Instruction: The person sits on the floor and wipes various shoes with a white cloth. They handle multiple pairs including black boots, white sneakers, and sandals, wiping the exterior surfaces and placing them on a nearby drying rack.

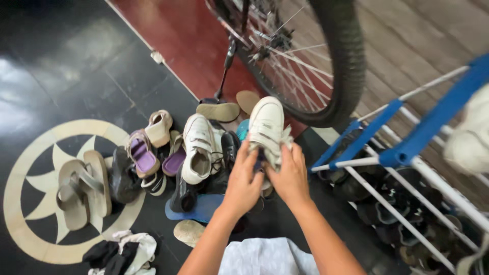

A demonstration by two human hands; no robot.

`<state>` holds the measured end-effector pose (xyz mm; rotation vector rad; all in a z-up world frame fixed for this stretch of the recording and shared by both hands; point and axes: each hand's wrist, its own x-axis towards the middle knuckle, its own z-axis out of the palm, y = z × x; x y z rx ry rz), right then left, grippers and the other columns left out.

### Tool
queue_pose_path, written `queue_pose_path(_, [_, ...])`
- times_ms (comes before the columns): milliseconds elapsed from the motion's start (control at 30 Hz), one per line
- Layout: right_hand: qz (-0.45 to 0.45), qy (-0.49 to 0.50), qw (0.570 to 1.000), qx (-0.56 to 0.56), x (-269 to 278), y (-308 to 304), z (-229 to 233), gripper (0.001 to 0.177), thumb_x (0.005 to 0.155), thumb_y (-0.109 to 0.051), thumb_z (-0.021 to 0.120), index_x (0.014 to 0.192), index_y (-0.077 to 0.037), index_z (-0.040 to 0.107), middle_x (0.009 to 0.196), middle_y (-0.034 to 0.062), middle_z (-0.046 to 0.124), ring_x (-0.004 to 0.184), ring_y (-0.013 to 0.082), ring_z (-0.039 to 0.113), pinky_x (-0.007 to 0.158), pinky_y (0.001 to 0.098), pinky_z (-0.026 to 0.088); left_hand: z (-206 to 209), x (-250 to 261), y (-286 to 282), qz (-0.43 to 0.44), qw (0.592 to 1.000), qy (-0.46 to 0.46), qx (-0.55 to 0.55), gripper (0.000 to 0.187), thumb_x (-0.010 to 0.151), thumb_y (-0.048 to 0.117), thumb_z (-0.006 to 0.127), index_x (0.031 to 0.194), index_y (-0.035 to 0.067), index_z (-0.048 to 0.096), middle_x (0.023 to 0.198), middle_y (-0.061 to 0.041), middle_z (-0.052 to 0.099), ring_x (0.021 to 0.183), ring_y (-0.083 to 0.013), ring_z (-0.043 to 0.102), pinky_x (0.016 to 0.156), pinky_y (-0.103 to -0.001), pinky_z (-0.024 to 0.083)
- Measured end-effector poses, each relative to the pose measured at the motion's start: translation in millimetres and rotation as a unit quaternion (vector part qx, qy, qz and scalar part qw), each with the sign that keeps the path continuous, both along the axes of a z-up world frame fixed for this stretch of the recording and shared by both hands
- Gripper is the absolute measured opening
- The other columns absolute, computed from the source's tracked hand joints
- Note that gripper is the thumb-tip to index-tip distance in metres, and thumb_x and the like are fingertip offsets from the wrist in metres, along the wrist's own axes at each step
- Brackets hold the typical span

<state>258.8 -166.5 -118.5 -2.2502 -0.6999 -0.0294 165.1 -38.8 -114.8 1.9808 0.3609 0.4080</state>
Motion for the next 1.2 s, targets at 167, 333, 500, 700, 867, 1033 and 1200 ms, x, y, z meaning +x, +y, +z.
queue_pose_path(167, [-0.052, 0.021, 0.998, 0.002, 12, -9, 61, 0.047, 0.083, -0.011, 0.067, 0.129, -0.001, 0.065, 0.122, 0.0206, 0.063, 0.108, 0.0432, 0.064, 0.09, 0.0469, 0.053, 85, -7, -23, -0.049, 0.994, -0.055, 0.085, 0.063, 0.08, -0.004, 0.061, 0.143, -0.006, 0.057, 0.164, -0.028, 0.026, 0.15, -0.047, 0.027, 0.118, -0.049, 0.031])
queue_pose_path(333, [-0.077, -0.028, 0.994, 0.073, 6, -17, 93, 0.049, 0.082, -0.01, 0.064, 0.131, 0.0, 0.063, 0.124, 0.02, 0.062, 0.105, 0.0394, 0.066, 0.087, 0.0443, 0.054, 107, -26, -68, 0.033, 0.985, -0.026, -0.169, 0.047, 0.091, 0.009, 0.059, 0.138, 0.001, 0.055, 0.149, -0.017, 0.052, 0.131, -0.032, 0.059, 0.106, -0.038, 0.05])
queue_pose_path(500, [-0.062, -0.129, 0.982, 0.121, -18, -27, 123, 0.053, 0.081, -0.008, 0.064, 0.133, 0.003, 0.063, 0.129, 0.0234, 0.059, 0.111, 0.0418, 0.064, 0.091, 0.0442, 0.053, 105, -21, -85, 0.078, 0.987, -0.083, -0.11, 0.048, 0.103, 0.017, 0.06, 0.144, -0.004, 0.05, 0.145, -0.02, 0.054, 0.131, -0.0295, 0.053, 0.108, -0.036, 0.042])
queue_pose_path(700, [-0.029, -0.14, 0.982, 0.121, -43, -33, 144, 0.054, 0.083, -0.011, 0.071, 0.134, 0.003, 0.062, 0.128, 0.0236, 0.057, 0.111, 0.0423, 0.062, 0.093, 0.0444, 0.053, 123, -2, -83, 0.03, 0.834, -0.201, -0.514, 0.048, 0.106, 0.031, 0.053, 0.139, -0.004, 0.054, 0.133, -0.019, 0.058, 0.12, -0.0269, 0.056, 0.106, -0.041, 0.043])
queue_pose_path(867, [0.036, -0.182, 0.976, 0.113, -41, -41, 155, 0.057, 0.08, -0.006, 0.071, 0.135, 0.003, 0.061, 0.132, 0.0219, 0.058, 0.117, 0.0419, 0.062, 0.1, 0.0439, 0.053, 136, 11, -76, 0.019, 0.653, -0.31, -0.69, 0.063, 0.103, 0.05, 0.048, 0.146, 0.004, 0.047, 0.143, -0.01, 0.057, 0.135, -0.0258, 0.051, 0.116, -0.041, 0.038])
queue_pose_path(1033, [0.161, -0.113, 0.974, 0.113, -33, -75, 172, 0.055, 0.078, -0.009, 0.08, 0.13, -0.003, 0.066, 0.128, 0.0191, 0.063, 0.119, 0.0348, 0.066, 0.099, 0.0379, 0.055, 153, 8, -58, 0.037, 0.676, -0.255, -0.691, 0.058, 0.103, 0.045, 0.047, 0.145, 0.005, 0.048, 0.143, -0.01, 0.057, 0.13, -0.026, 0.055, 0.112, -0.043, 0.043])
queue_pose_path(1200, [-0.013, -0.105, 0.95, 0.294, -30, -87, 228, 0.064, 0.085, 0.007, 0.066, 0.147, 0.001, 0.049, 0.13, 0.0163, 0.061, 0.115, 0.0241, 0.062, 0.101, 0.0343, 0.052, 163, -10, -59, 0.02, 0.718, -0.257, -0.646, 0.051, 0.106, 0.036, 0.047, 0.146, 0.004, 0.048, 0.144, -0.009, 0.059, 0.131, -0.0224, 0.058, 0.111, -0.039, 0.045])
